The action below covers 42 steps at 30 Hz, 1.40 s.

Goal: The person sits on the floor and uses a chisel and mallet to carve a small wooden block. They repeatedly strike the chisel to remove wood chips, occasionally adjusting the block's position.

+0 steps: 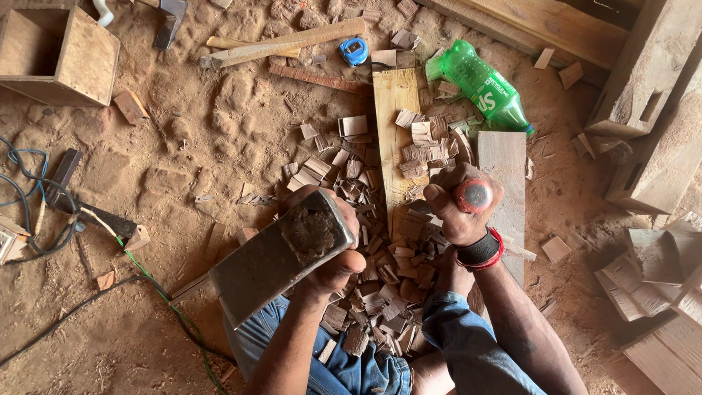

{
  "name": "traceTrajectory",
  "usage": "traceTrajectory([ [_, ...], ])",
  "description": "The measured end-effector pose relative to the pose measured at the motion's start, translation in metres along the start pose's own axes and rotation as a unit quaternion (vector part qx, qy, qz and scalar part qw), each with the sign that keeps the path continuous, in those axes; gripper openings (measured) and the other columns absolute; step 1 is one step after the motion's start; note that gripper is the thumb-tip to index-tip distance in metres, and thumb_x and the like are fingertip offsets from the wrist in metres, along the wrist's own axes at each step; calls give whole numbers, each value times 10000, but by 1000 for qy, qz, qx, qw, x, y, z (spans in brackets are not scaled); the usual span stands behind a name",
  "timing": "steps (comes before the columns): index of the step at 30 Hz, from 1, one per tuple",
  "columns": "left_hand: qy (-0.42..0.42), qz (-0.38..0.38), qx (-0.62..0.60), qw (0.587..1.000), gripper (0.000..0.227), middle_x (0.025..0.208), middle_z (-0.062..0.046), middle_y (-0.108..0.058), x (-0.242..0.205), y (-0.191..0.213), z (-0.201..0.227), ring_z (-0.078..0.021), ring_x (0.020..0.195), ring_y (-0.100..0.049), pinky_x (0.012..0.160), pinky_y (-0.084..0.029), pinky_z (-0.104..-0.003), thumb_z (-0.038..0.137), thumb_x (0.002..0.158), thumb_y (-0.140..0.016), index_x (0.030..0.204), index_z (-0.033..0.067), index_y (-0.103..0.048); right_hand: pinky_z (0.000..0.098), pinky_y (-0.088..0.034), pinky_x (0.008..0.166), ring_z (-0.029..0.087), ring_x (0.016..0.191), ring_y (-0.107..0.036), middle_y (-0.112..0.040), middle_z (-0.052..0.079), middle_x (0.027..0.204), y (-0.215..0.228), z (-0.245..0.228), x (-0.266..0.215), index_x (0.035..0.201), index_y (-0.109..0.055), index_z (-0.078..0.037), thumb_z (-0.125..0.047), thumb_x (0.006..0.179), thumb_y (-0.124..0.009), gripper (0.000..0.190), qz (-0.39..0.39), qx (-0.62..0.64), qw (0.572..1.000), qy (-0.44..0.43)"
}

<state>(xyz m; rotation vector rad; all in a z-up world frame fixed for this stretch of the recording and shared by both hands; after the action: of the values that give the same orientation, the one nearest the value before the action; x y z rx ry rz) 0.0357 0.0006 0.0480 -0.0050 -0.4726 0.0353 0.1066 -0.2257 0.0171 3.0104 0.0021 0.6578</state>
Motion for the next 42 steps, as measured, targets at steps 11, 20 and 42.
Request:
traceTrajectory([
  [11,9,19,-106,994,621,873,40,-550,-1,2,1,-54,702,-546,600,-459,-183,666,878,-769,1118,142,-538,268,-497,604,104,637,-590,-642,33,731,6,20,-6,813,-595,-53,-137,883,-762,200,0,35,999,2],
  [20,187,-91,-482,851,567,831,41,-546,-12,-12,-25,-99,788,-520,793,-500,-268,678,855,-750,867,156,-529,251,-475,464,53,449,-540,-614,-26,587,-37,94,-41,720,-568,-145,-257,810,-664,173,-92,1,995,28],
  [42,17,-9,-114,993,513,795,86,-488,-3,-11,-14,-36,638,-465,538,-398,-201,614,923,-758,907,175,-493,258,-372,495,83,573,-448,-472,22,688,2,14,-3,803,-446,-33,109,902,-620,245,8,158,986,-45],
])
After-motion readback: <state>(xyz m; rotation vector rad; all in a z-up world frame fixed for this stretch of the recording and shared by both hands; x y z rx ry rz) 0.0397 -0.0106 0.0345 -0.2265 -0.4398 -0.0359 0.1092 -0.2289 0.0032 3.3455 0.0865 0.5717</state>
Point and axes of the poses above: each hand's wrist, its own x-axis towards the middle knuckle, its own y-axis out of the back of the hand, z = x × y, the point moved 6 cm from there along x, towards the middle knuckle
